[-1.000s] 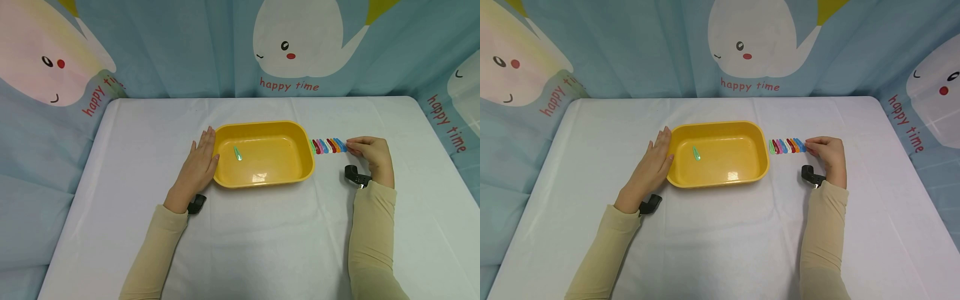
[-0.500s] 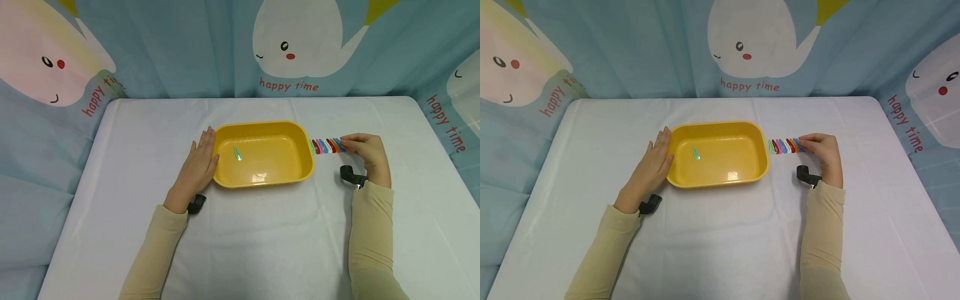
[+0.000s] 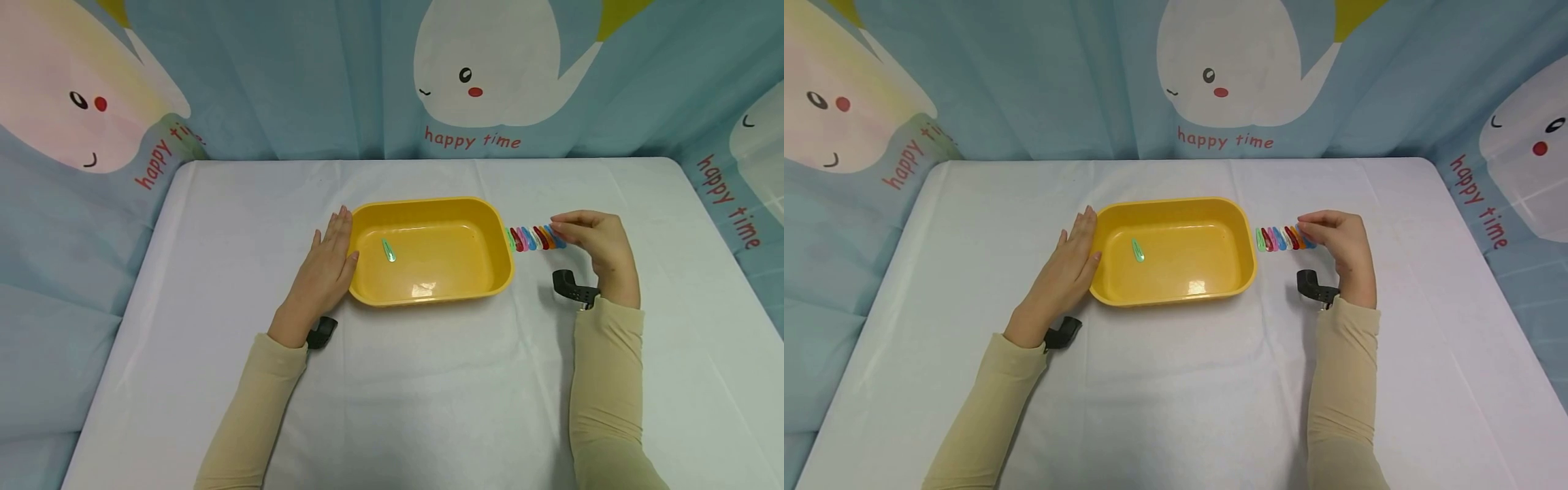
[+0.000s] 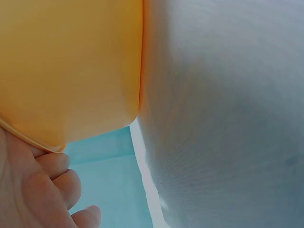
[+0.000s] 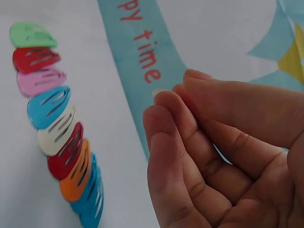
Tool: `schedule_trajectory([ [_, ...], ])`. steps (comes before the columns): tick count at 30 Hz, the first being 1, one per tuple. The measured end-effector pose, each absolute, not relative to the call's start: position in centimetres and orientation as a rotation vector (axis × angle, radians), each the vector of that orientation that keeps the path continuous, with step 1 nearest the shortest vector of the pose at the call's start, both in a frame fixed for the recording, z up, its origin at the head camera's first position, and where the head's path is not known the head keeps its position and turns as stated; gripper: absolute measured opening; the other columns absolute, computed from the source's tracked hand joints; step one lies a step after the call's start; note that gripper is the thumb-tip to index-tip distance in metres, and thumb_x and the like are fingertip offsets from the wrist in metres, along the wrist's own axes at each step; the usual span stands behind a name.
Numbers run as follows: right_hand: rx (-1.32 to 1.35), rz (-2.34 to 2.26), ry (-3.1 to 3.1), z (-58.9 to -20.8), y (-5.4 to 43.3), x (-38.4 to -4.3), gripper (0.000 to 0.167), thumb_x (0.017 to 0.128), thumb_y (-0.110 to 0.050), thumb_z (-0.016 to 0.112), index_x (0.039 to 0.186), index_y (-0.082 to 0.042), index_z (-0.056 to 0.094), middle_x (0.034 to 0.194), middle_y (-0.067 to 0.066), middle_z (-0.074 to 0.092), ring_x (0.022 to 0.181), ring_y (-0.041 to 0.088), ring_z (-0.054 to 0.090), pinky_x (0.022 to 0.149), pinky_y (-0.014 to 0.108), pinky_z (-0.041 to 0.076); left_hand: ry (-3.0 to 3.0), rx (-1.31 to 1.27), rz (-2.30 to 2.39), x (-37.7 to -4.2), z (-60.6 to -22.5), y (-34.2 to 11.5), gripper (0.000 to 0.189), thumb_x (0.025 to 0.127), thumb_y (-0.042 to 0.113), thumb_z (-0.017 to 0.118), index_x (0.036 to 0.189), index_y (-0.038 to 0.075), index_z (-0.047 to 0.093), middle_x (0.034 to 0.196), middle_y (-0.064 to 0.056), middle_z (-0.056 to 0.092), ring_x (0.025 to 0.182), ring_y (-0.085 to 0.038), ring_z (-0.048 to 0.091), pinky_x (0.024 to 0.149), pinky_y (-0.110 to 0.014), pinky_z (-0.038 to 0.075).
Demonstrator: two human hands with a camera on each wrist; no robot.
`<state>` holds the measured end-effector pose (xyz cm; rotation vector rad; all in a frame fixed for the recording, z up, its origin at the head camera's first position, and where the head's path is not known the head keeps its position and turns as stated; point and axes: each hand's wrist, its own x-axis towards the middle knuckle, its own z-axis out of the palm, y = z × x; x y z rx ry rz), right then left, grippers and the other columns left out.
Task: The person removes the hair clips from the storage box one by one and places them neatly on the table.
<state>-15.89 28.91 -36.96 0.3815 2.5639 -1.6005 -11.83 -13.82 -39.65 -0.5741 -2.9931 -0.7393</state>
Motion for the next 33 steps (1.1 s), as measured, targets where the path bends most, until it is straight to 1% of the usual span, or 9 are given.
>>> schedule_trajectory([
  [2,0.352,-1.622,2.565,-36.7,28.7,-15.8,0.019,0.088,-0.025,0.067,0.097,-0.010,0.075,0.090,-0.016,0.061,0.083,0.006,0.057,0.072,0.012,0.048,-3.000,-0.571,-0.742,-11.8,-39.7,-13.8,0.060,0.103,0.025,0.031,0.151,0.002,0.003,0.158,-0.008,0.001,0.144,-0.024,0.004,0.114,-0.048,0.006],
  [7,0.281,-1.685,2.554,-36.1,28.2,-15.8,0.022,0.090,-0.019,0.065,0.101,-0.003,0.073,0.086,-0.016,0.065,0.081,0.004,0.060,0.073,0.012,0.049,-3.003,-0.573,-0.742,-11.9,-39.7,-13.8,0.060,0.103,0.024,0.031,0.151,0.002,0.002,0.158,-0.009,0.002,0.144,-0.023,0.003,0.114,-0.048,0.005],
  [11,0.230,-1.718,2.549,-35.5,27.8,-15.6,0.016,0.091,-0.017,0.064,0.097,-0.007,0.075,0.085,-0.016,0.066,0.081,0.003,0.062,0.074,0.013,0.049,-2.998,-0.574,-0.735,-11.9,-39.6,-13.8,0.061,0.103,0.025,0.032,0.151,0.002,0.002,0.158,-0.010,0.002,0.144,-0.024,0.004,0.114,-0.049,0.006],
  [18,0.159,-1.737,2.567,-34.6,26.9,-15.3,0.016,0.091,-0.014,0.062,0.097,-0.004,0.074,0.084,-0.014,0.067,0.081,0.003,0.064,0.075,0.013,0.049,-3.001,-0.567,-0.724,-11.9,-39.6,-13.8,0.061,0.103,0.026,0.032,0.151,0.003,0.003,0.158,-0.009,0.002,0.144,-0.025,0.005,0.114,-0.049,0.007],
  [23,0.132,-1.715,2.586,-34.0,26.4,-15.0,0.013,0.090,-0.014,0.064,0.095,-0.007,0.074,0.083,-0.013,0.067,0.082,0.005,0.064,0.075,0.013,0.049,-3.008,-0.566,-0.724,-11.8,-39.6,-13.8,0.061,0.103,0.026,0.032,0.151,0.004,0.002,0.158,-0.008,0.001,0.144,-0.024,0.004,0.114,-0.049,0.006],
  [27,0.127,-1.682,2.606,-33.7,26.0,-14.8,0.014,0.089,-0.015,0.066,0.097,-0.006,0.074,0.083,-0.015,0.067,0.084,0.006,0.062,0.075,0.014,0.048,-3.002,-0.570,-0.731,-11.8,-39.6,-13.9,0.061,0.103,0.026,0.032,0.151,0.003,0.002,0.158,-0.008,0.001,0.144,-0.024,0.004,0.114,-0.049,0.006],
  [33,0.116,-1.657,2.619,-33.2,25.4,-14.5,0.018,0.089,-0.018,0.067,0.099,-0.005,0.073,0.084,-0.015,0.068,0.088,0.010,0.060,0.076,0.015,0.048,-3.003,-0.571,-0.735,-11.8,-39.6,-13.8,0.061,0.103,0.026,0.032,0.151,0.003,0.002,0.158,-0.008,0.001,0.144,-0.021,0.001,0.114,-0.048,0.006],
])
